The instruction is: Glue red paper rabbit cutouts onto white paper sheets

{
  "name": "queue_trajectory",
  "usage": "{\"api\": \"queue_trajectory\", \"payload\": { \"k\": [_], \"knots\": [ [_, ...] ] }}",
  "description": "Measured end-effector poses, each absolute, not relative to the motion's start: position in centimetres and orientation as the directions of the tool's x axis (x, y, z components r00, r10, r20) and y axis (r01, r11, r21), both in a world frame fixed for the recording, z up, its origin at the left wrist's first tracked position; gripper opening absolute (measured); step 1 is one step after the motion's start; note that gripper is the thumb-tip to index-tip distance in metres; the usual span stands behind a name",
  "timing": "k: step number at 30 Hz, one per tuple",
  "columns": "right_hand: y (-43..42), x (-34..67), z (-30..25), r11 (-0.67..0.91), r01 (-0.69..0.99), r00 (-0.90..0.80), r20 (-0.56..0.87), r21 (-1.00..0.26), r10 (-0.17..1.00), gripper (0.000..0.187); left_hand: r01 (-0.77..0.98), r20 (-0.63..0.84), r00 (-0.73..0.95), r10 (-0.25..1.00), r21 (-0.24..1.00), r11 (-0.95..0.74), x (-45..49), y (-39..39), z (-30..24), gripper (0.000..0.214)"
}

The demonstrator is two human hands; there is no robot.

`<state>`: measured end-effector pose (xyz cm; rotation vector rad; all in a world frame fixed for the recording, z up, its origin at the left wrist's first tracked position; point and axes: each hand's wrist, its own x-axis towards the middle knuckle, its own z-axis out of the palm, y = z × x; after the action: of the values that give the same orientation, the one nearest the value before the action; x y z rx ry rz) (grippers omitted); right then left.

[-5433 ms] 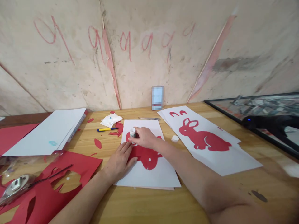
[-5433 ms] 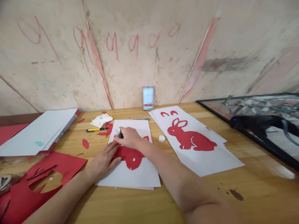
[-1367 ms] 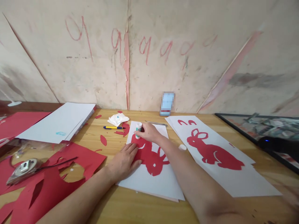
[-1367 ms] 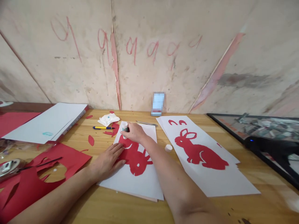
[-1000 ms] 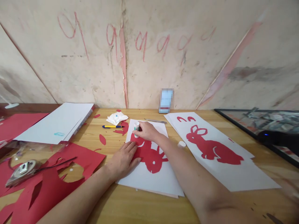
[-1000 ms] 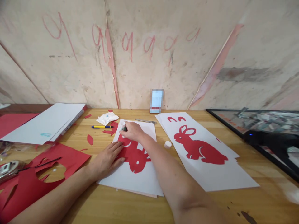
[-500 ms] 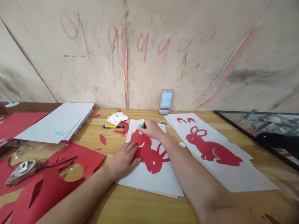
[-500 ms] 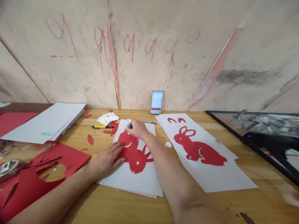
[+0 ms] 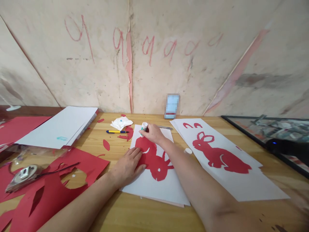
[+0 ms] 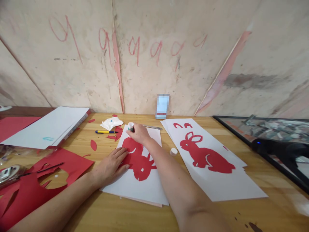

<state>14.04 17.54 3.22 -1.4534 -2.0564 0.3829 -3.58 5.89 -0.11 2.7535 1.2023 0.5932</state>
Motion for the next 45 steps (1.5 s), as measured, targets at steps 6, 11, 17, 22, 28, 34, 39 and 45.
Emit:
{"api": "queue_trajectory", "payload": {
  "k": [6,11,17,22,28,34,39,45],
  "knots": [
    [18.2,13.6,2.8,0.313,0.8,-0.205,0.257,-0.511,0.944,0.02,0.693,0.312,0.615,0.724,0.224,-0.685,-3.5,5.8,0.0,0.036],
    [18.4,13.5,2.8,0.321,0.806,-0.211,0.266,-0.497,0.941,0.019,0.696,0.29,0.623,0.726,0.218,-0.684,-3.4,5.7,0.4,0.036],
    [18.6,13.5,2.3,0.338,0.805,-0.19,0.327,-0.489,0.926,0.017,0.682,0.33,0.612,0.719,0.24,-0.691,-3.5,5.7,0.1,0.035],
    [18.6,14.0,2.3,0.375,0.732,-0.154,0.398,-0.569,0.904,0.015,0.678,0.342,0.61,0.715,0.242,-0.694,-3.5,5.8,0.0,0.035],
    [18.0,14.2,2.6,0.381,0.675,-0.166,0.372,-0.632,0.913,0.018,0.684,0.328,0.611,0.72,0.239,-0.69,-3.6,5.8,0.0,0.035],
    [18.0,13.5,1.7,0.393,0.708,-0.21,0.358,-0.587,0.91,0.018,0.687,0.332,0.609,0.721,0.235,-0.688,-3.5,5.8,0.0,0.035],
    [18.0,13.6,1.7,0.408,0.705,-0.205,0.384,-0.58,0.9,0.015,0.695,0.308,0.614,0.726,0.225,-0.683,-3.4,5.7,0.2,0.034],
    [17.0,13.8,3.2,0.375,0.655,-0.193,0.335,-0.656,0.922,0.021,0.723,0.276,0.593,0.756,0.231,-0.651,-3.4,5.6,0.2,0.035]
  ]
}}
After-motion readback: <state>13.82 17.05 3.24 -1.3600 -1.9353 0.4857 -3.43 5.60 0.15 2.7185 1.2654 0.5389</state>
